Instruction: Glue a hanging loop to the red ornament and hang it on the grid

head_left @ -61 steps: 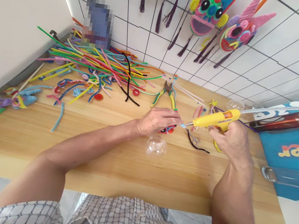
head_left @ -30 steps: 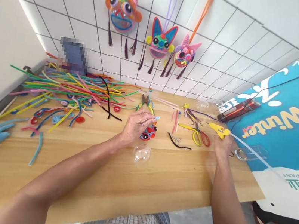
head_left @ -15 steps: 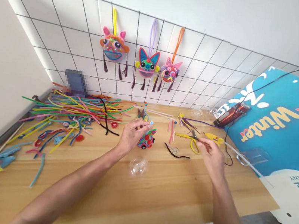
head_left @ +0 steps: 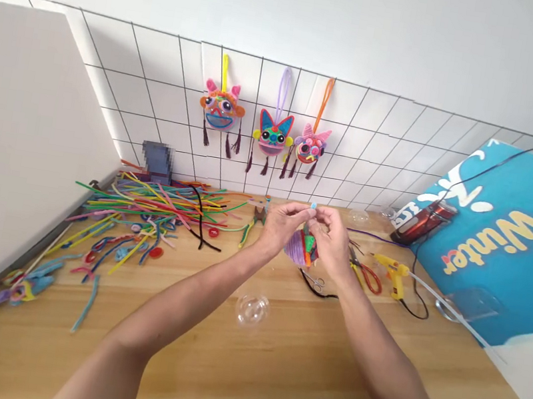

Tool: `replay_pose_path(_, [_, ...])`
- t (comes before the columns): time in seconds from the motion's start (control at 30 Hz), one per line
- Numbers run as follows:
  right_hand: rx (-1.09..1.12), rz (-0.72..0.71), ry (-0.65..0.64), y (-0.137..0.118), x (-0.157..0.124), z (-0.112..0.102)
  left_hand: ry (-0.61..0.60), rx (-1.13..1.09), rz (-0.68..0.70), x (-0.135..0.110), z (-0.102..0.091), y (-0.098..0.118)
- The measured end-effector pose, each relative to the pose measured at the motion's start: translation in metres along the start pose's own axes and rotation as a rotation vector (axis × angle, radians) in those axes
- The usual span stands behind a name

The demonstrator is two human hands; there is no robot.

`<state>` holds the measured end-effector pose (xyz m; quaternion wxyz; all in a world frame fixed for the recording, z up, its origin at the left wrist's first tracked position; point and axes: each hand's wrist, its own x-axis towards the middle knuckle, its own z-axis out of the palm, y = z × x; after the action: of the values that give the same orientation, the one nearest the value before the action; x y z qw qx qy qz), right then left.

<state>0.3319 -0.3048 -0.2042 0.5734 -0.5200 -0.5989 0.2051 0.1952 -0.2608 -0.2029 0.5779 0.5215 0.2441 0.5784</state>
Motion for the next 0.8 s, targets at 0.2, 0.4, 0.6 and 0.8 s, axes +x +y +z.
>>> replay_pose_path(0.2, [-0.002, -0.007, 0.134, 0.003, 0.000, 0.002, 0.030, -0.063, -0.051, 0.002, 0.012, -0.009])
replay_pose_path(0.4, [-0.196, -0.092, 0.311, 0.000, 0.006, 0.009, 0.143, -0.072, -0.048, 0.012, 0.028, -0.015])
replay_pose_path(0.6, [-0.283, -0.113, 0.385, 0.001, 0.027, 0.002, 0.116, -0.152, -0.096, 0.028, 0.046, -0.014])
replay_pose_path(0.8, [-0.246, -0.157, 0.473, 0.010, 0.085, -0.022, 0.052, 0.141, 0.013, 0.019, 0.004, -0.023])
